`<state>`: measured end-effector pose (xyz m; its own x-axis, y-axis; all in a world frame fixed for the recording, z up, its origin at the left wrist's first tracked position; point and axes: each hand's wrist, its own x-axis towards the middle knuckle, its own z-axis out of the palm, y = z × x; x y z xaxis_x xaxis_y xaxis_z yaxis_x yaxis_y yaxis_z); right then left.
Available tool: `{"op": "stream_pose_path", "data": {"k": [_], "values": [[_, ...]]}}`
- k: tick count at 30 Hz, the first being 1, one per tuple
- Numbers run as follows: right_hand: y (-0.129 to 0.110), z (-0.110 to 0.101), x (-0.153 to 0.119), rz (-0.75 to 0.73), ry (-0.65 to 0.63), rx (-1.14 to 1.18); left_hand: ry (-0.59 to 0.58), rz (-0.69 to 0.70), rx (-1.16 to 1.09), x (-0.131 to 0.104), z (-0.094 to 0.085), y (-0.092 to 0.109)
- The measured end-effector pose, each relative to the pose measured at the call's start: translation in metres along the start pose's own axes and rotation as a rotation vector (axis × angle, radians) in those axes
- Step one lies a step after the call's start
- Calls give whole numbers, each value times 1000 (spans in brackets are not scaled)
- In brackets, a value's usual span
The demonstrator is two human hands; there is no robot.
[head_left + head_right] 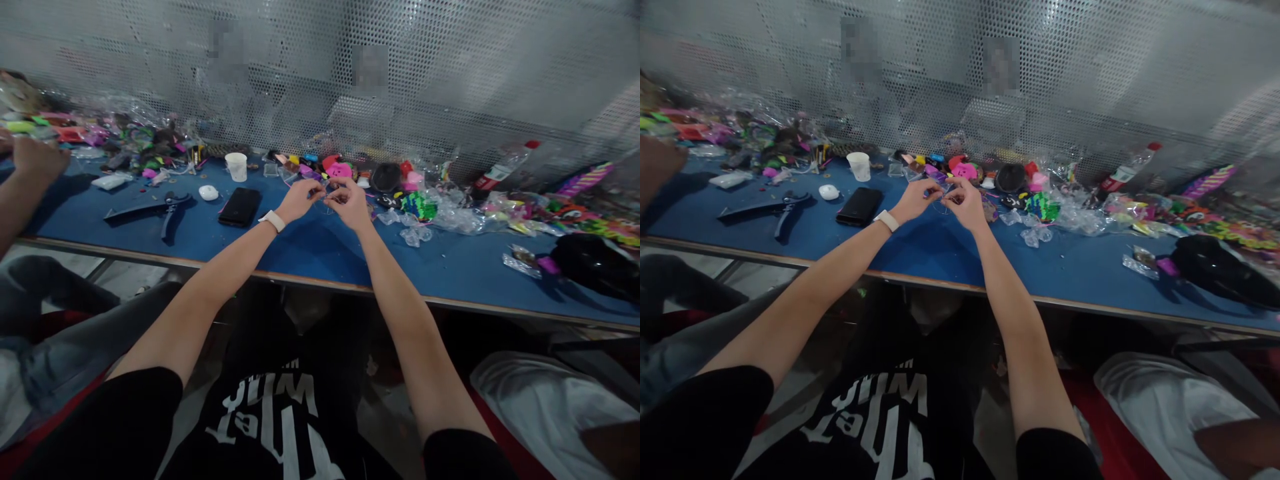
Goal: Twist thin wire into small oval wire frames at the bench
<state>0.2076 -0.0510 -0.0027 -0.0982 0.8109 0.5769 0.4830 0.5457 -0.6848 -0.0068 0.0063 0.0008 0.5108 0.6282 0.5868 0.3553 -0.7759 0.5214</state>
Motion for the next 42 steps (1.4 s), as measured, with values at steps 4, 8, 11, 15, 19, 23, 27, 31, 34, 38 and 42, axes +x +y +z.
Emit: {"op": "stream_pose_path", "data": {"k": [4, 8, 11, 15, 19, 23, 27, 31, 34, 38, 42], "values": [[-5, -3, -3, -17, -17, -62, -49, -16, -107, 3, 6, -7], [-9, -9, -3, -53, -63, -163, -98, -47, -250, 4, 8, -10], [-11, -14, -1, -91, -112, -263, -167, -136, -345, 3, 10, -11], [-14, -16, 0, -108, -143, -349, -248, -243, -463, 0, 11, -8], [-12, -11, -1, -49, -92, -222, -170, -183, -398, 1, 10, -4], [-1, -10, 0, 91, -65, 25, -27, -92, -182, 3, 6, -1], [8, -14, 3, 172, -81, 147, -28, -49, -127, 0, 0, 3], [7, -13, 3, 183, -99, 190, -42, 15, 0, -4, -3, 8], [5, -9, 2, 165, -70, 206, -34, 42, 114, -7, -3, 13], [1, -7, 1, 106, -24, 185, -6, 54, 177, -9, -1, 20], [-7, -7, -1, 17, 14, 75, 34, 42, 99, -8, 3, 20]]}}
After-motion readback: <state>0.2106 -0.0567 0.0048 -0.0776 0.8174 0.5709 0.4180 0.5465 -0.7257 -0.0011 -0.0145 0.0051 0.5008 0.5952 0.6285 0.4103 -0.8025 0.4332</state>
